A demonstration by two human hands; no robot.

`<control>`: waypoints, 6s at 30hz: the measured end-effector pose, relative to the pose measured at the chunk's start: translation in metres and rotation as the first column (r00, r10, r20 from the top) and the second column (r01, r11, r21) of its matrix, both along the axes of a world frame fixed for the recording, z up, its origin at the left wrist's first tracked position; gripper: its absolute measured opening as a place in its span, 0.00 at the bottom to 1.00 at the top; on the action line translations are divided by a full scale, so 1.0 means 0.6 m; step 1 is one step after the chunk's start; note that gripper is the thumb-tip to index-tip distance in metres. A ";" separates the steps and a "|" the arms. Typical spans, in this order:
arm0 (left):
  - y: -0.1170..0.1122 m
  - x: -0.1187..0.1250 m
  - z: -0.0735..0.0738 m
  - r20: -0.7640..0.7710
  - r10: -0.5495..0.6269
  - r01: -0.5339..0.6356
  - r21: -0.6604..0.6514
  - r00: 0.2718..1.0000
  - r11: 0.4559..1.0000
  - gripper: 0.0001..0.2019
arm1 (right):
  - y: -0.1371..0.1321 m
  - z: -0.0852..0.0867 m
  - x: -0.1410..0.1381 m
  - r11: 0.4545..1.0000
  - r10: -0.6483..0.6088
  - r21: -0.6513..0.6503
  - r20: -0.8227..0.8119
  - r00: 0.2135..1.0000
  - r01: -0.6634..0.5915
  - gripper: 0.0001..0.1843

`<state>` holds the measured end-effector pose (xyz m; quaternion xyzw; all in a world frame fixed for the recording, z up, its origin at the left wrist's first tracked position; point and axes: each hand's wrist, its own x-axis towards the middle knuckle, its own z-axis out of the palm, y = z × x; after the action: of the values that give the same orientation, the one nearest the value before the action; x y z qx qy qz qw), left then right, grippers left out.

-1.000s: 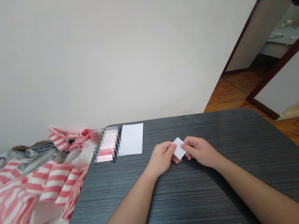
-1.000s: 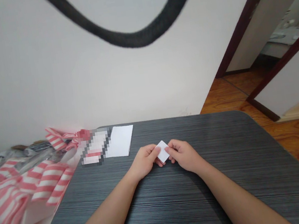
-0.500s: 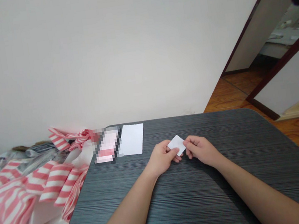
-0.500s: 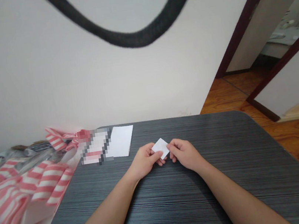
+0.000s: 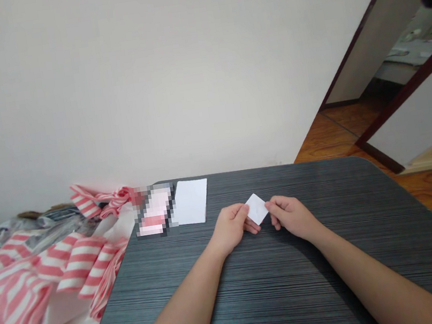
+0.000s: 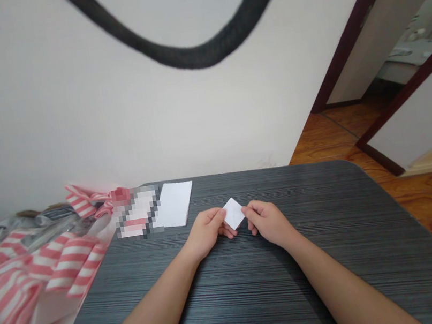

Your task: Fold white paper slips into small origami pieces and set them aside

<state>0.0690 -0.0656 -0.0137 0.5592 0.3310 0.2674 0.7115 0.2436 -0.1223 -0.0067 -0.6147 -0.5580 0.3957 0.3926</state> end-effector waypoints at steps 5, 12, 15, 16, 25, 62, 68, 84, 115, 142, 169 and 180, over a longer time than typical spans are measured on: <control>-0.002 -0.002 0.007 0.039 -0.029 0.028 0.013 0.999 1.000 0.18 | -0.004 0.007 -0.001 0.999 0.035 -0.014 0.021 0.999 -0.034 0.18; -0.001 -0.003 0.002 -0.013 -0.032 0.033 0.091 0.999 0.995 0.16 | -0.004 0.003 -0.001 0.993 0.116 0.018 0.019 0.993 -0.116 0.15; 0.000 -0.003 0.001 -0.022 -0.006 0.008 0.087 1.000 0.996 0.16 | -0.004 0.003 0.001 0.986 0.120 0.116 0.032 0.992 -0.123 0.12; 0.000 -0.003 0.001 -0.022 0.001 0.000 0.083 1.000 0.997 0.16 | -0.004 0.003 0.001 0.978 0.136 0.155 0.041 0.990 -0.141 0.12; 0.000 0.000 0.007 0.022 0.018 -0.019 0.006 1.000 1.000 0.16 | -0.001 0.002 0.003 0.922 0.274 0.264 0.076 0.959 -0.285 0.12; -0.009 -0.002 0.019 0.023 -0.162 0.159 0.107 0.987 0.981 0.17 | -0.001 0.001 -0.001 0.961 -0.056 0.276 0.187 0.981 0.002 0.09; -0.008 0.000 0.017 -0.034 -0.167 0.169 0.115 0.985 0.979 0.16 | 0.002 0.001 -0.002 0.951 -0.031 0.309 0.195 0.980 -0.032 0.09; -0.008 0.001 0.022 -0.052 -0.120 0.124 0.090 0.991 0.988 0.15 | -0.002 -0.020 -0.006 0.974 0.002 0.227 -0.006 1.000 0.000 0.07; -0.009 0.000 0.012 -0.039 -0.107 0.111 0.125 0.994 0.986 0.17 | -0.002 0.000 -0.002 1.000 0.005 -0.013 0.045 0.999 -0.005 0.17; -0.013 -0.008 0.024 -0.179 -0.098 0.143 0.253 0.979 0.957 0.16 | -0.007 0.004 -0.008 0.990 0.140 0.022 0.038 0.989 -0.141 0.13; -0.003 -0.005 0.010 -0.022 -0.051 0.053 0.114 0.998 0.992 0.16 | -0.005 0.001 -0.002 0.998 0.065 0.021 -0.059 0.996 -0.064 0.14; -0.006 -0.006 0.021 -0.028 -0.100 0.102 0.111 0.995 0.988 0.15 | -0.009 0.013 -0.008 0.991 0.137 0.012 -0.017 0.990 -0.137 0.14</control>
<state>0.0655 -0.0690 -0.0009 0.6175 0.2945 0.2430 0.6877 0.2391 -0.1275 0.0010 -0.5693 -0.5974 0.4243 0.3728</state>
